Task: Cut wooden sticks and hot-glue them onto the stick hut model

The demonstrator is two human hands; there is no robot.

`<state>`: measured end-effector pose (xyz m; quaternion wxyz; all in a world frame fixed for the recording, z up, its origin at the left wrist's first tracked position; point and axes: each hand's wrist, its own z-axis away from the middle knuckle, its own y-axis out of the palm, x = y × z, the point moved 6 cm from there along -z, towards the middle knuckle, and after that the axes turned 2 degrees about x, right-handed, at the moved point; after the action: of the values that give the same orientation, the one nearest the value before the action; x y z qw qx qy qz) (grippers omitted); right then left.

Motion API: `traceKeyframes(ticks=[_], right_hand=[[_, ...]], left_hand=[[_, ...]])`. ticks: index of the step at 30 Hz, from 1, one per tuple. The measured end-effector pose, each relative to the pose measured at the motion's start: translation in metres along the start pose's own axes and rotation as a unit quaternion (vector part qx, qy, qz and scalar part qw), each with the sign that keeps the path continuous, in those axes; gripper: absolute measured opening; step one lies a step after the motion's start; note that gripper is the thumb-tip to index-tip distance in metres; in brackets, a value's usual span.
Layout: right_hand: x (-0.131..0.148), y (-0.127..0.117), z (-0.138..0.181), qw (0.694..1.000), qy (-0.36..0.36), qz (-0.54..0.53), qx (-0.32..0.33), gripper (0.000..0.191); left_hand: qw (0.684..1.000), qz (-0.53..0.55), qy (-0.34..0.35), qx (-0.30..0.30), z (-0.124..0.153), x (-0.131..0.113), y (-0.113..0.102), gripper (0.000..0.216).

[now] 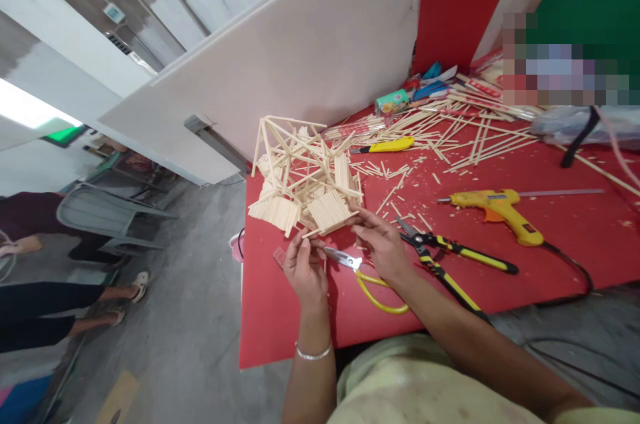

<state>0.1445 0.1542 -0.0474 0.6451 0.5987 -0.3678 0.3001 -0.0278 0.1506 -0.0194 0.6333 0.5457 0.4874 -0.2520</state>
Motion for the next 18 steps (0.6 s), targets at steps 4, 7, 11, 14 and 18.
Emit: traceKeyframes(ticks=[4,7,11,14,18], right_hand=[[-0.0006,-0.0004,0.0,1.0,-0.003,-0.002,0.003,0.047],[-0.0011,-0.0004,-0.0002,1.0,-0.004,-0.005,0.003,0.047],[-0.0005,-0.0002,0.0,1.0,-0.002,-0.002,0.001,0.047],[0.0004,0.0002,0.0001,1.0,-0.003,0.0,0.003,0.047],[0.0006,-0.0001,0.0,1.0,-0.003,0.001,0.001,0.047]], left_hand=[[1.0,-0.002,0.003,0.007,-0.0004,0.0002,0.0002,0.023],[1.0,-0.004,0.007,0.008,-0.0004,0.0003,-0.0004,0.022],[1.0,-0.004,0.006,0.008,-0.0001,0.001,-0.0011,0.024],[1.0,-0.006,0.003,0.007,-0.0004,0.0017,-0.0015,0.024],[1.0,-0.002,0.0,0.006,-0.0006,0.0022,-0.0016,0.024]])
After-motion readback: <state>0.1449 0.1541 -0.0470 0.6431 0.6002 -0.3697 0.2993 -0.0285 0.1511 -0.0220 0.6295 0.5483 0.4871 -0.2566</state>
